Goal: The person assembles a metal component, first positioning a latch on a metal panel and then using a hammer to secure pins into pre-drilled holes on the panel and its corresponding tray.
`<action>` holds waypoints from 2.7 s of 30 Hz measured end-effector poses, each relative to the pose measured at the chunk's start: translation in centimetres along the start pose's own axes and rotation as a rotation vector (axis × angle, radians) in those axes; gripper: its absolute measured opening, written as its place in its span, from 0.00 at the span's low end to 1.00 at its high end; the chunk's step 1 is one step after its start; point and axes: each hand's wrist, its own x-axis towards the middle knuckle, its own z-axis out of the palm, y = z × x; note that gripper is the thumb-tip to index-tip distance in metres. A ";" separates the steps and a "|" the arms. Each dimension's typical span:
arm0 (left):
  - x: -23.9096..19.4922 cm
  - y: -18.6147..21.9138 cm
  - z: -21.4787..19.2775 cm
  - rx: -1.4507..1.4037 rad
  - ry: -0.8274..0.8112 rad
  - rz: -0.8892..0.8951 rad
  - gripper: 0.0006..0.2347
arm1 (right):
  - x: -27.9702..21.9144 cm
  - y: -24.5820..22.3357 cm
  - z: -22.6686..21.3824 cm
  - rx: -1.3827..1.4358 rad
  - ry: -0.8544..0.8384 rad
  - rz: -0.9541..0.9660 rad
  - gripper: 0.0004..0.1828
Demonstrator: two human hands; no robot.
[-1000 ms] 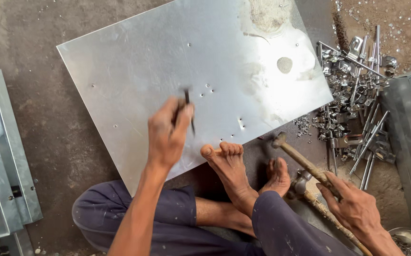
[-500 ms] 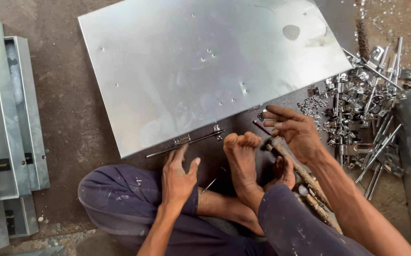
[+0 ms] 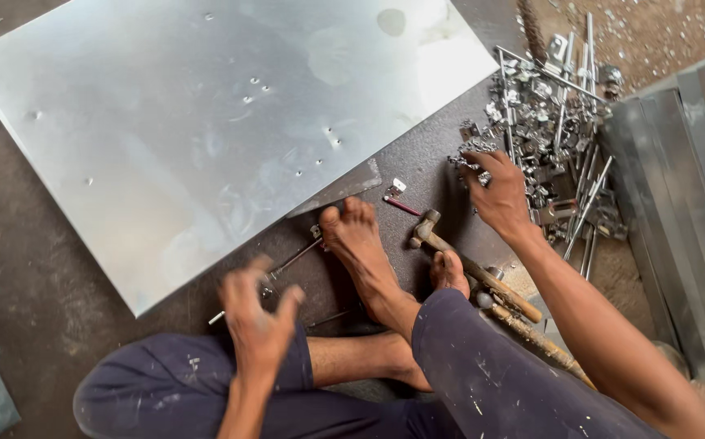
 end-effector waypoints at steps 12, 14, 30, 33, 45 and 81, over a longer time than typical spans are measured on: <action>1.5 -3.1 -2.4 0.449 -0.315 0.173 0.12 | 2.1 0.8 1.1 0.049 -0.025 -0.039 0.08; 1.0 -3.4 -3.8 0.491 -0.331 0.214 0.13 | 1.8 -0.2 1.0 0.100 0.025 -0.066 0.09; 1.0 -6.8 -6.5 0.397 -0.332 0.169 0.13 | -0.5 -10.4 1.7 0.242 -0.049 -0.285 0.08; -0.5 -6.5 -10.9 0.532 -0.231 0.263 0.15 | -0.7 -11.7 1.2 0.382 -0.071 -0.195 0.08; 3.1 7.3 -1.1 -0.794 -0.017 -0.297 0.12 | -2.1 -20.8 -1.8 0.787 -0.363 0.006 0.07; 3.7 8.3 0.7 -0.467 -0.062 0.004 0.09 | 1.5 -19.7 -1.8 0.416 -0.452 -0.302 0.07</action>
